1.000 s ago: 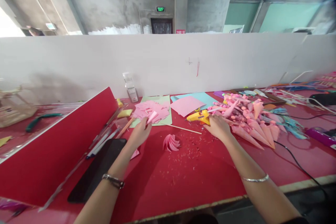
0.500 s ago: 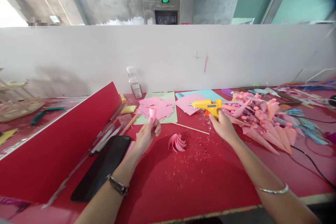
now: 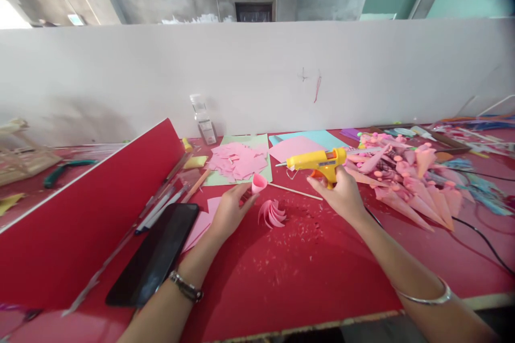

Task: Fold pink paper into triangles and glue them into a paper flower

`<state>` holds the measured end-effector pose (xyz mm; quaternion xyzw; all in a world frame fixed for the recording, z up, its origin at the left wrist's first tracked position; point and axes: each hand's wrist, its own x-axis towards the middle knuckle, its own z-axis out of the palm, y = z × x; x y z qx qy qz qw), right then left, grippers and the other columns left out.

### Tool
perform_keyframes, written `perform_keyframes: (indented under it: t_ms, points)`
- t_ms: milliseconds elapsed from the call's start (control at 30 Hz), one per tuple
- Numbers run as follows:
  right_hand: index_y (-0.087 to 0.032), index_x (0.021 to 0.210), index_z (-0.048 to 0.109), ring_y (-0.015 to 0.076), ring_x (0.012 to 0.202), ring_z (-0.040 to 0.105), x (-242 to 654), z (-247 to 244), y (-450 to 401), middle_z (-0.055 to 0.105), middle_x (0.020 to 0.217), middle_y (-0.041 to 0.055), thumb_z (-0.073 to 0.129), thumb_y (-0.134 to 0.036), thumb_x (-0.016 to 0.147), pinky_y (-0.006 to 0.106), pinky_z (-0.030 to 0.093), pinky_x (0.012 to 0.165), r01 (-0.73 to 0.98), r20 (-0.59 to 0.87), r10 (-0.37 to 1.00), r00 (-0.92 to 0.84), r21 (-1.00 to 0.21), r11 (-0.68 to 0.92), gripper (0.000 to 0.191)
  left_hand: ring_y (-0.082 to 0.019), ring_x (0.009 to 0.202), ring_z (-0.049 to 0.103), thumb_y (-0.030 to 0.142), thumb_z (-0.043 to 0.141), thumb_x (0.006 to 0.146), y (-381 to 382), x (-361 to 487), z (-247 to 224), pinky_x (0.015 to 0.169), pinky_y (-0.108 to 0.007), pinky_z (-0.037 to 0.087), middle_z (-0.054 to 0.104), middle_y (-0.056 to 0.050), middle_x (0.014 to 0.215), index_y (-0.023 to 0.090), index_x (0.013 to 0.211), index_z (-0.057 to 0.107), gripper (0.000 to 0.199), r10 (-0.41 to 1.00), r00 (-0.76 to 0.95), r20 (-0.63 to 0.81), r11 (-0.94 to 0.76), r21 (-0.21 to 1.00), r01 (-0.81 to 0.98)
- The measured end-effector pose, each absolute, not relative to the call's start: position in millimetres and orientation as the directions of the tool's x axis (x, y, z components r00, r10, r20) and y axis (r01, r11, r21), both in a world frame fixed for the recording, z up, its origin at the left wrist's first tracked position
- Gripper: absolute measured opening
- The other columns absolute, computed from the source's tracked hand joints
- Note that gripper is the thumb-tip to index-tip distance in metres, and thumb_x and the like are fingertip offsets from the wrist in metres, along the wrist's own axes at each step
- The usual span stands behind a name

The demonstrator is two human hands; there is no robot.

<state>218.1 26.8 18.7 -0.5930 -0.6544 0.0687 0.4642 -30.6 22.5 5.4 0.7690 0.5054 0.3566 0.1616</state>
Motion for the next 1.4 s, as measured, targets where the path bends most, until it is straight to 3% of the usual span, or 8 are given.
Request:
perform_keyframes:
  t_ms: [267,433,567,767,1000,1200,1400]
  points:
    - [-0.018,0.066,0.045,0.0092,0.042,0.043,209.1,19.1,18.4,0.045,0.049,-0.004,0.059,-0.048,0.062,0.023,0.035,0.043,0.713,0.573,0.817,0.06,-0.597,0.367,0.034,-0.015,0.076,0.054,0.018,0.046,0.074,22.5,-31.5,7.1,0.067,-0.024,0.043,0.058,-0.003,0.084,0.018,0.082,0.051,0.01,0.861,0.246,0.445,-0.474,0.53,0.703]
    - [-0.018,0.062,0.047,0.0101,0.043,0.044,202.4,22.8,11.6,0.047,0.048,-0.0027,0.06,-0.049,0.063,0.024,0.035,0.043,0.722,0.593,0.804,0.053,-0.579,0.379,0.033,-0.013,0.07,0.052,0.016,0.047,0.073,22.5,-31.6,8.2,0.061,-0.021,0.042,0.055,-0.003,0.081,0.017,0.08,0.053,0.01,0.866,0.259,0.427,-0.469,0.519,0.715]
    - [-0.017,0.068,0.053,0.0127,0.047,0.049,197.1,23.2,7.9,0.053,0.052,0.0002,0.06,-0.048,0.063,0.025,0.038,0.046,0.745,0.608,0.794,0.007,-0.533,0.402,0.032,-0.015,0.076,0.053,0.02,0.048,0.076,23.1,-33.2,5.0,0.066,-0.023,0.043,0.057,-0.004,0.084,0.017,0.083,0.055,0.011,0.853,0.265,0.451,-0.48,0.474,0.738]
    - [-0.015,0.08,0.056,0.0134,0.044,0.049,191.2,13.3,8.9,0.054,0.051,0.0011,0.058,-0.05,0.065,0.025,0.037,0.044,0.837,0.656,0.754,-0.04,-0.39,0.384,0.038,-0.017,0.086,0.055,0.012,0.047,0.074,22.3,-34.6,3.0,0.07,-0.023,0.043,0.058,-0.005,0.098,0.019,0.096,0.056,0.025,0.864,0.279,0.419,-0.446,0.382,0.809]
    - [-0.013,0.086,0.056,0.0121,0.041,0.048,188.0,9.0,10.3,0.054,0.05,-0.0003,0.055,-0.04,0.068,0.023,0.035,0.042,0.856,0.71,0.697,-0.1,-0.296,0.424,0.032,-0.016,0.077,0.057,0.011,0.047,0.073,19.6,-32.0,8.5,0.058,-0.021,0.041,0.059,-0.003,0.096,0.021,0.098,0.055,0.028,0.884,0.244,0.398,-0.373,0.286,0.883]
    - [-0.015,0.08,0.056,0.0135,0.042,0.05,190.3,6.2,12.3,0.055,0.051,0.0009,0.051,-0.033,0.069,0.023,0.034,0.041,0.884,0.704,0.701,-0.115,-0.248,0.396,0.022,-0.017,0.074,0.055,0.012,0.045,0.074,22.1,-35.7,10.7,0.059,-0.023,0.041,0.057,-0.004,0.086,0.017,0.086,0.055,0.017,0.868,0.262,0.423,-0.402,0.286,0.87]
    - [-0.015,0.079,0.055,0.0139,0.046,0.052,190.0,6.1,12.5,0.055,0.053,0.0016,0.05,-0.03,0.069,0.022,0.034,0.044,0.884,0.662,0.738,-0.133,-0.257,0.39,0.018,-0.017,0.08,0.055,0.011,0.045,0.074,19.3,-35.8,12.6,0.063,-0.023,0.042,0.057,-0.004,0.09,0.019,0.09,0.054,0.02,0.863,0.288,0.415,-0.429,0.301,0.852]
